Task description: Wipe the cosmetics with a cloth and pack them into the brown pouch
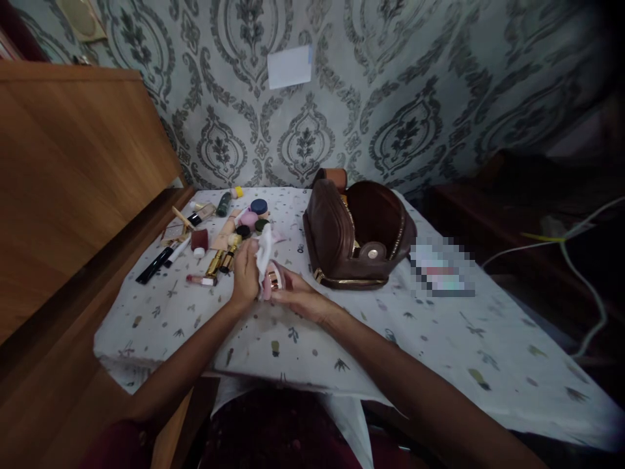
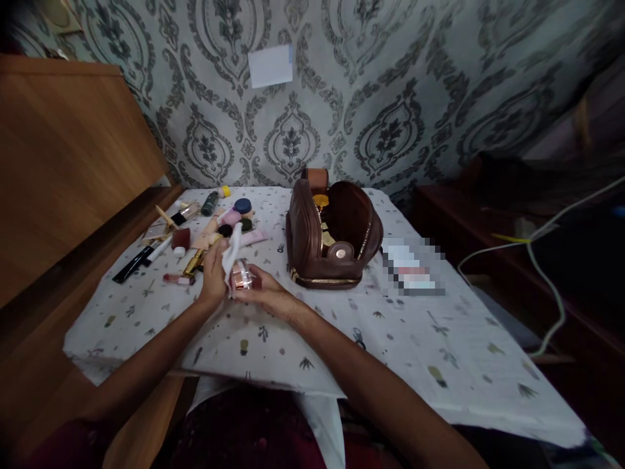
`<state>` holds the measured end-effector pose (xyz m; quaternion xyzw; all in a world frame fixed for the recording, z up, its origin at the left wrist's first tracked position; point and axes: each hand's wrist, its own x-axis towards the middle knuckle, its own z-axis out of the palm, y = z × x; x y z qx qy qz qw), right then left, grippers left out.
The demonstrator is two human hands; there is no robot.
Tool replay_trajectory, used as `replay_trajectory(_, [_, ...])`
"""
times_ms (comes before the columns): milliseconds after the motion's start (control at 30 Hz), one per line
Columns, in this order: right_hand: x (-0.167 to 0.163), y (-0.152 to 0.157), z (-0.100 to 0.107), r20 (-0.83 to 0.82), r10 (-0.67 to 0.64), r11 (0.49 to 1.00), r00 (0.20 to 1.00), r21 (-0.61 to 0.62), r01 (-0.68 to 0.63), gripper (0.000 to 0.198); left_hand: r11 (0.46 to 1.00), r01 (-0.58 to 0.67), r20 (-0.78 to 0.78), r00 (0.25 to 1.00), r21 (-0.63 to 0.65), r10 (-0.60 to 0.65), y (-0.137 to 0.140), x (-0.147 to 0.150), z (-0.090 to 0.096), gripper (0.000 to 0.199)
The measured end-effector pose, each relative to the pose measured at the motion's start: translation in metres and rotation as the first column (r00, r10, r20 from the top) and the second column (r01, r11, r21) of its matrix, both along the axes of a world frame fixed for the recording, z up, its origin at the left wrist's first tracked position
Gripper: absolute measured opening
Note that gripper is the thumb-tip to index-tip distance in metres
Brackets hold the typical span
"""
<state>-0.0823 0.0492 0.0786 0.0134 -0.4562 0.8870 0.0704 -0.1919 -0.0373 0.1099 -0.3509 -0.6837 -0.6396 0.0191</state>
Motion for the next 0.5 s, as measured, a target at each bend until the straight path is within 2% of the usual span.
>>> replay_trajectory(133, [-0.001,0.003,-0.005,0.02,-0.027,0.996,0.999,-0.089,0.028,0.058,0.996,0.014,-0.357,0.933,-0.091,-0.046,0.002,0.009,0.001,0.037])
replay_trajectory(267, [-0.001,0.011,-0.007,0.042,-0.08,0.981,0.996,-0.174,0.086,0.047,0.982,0.016,-0.529,0.841,-0.188,-0.116,-0.005,0.01,-0.014,0.042])
replay_trajectory(367, [-0.001,0.014,-0.007,0.081,-0.063,0.973,0.995,-0.218,0.079,0.042,0.963,0.065,-0.487,0.853,-0.262,-0.19,-0.011,0.006,-0.02,0.054])
replay_trajectory(500, [-0.001,0.016,-0.007,0.107,-0.028,0.958,0.994,-0.281,0.057,0.038,0.936,0.24,-0.224,0.927,-0.256,-0.299,-0.014,0.004,-0.012,0.06])
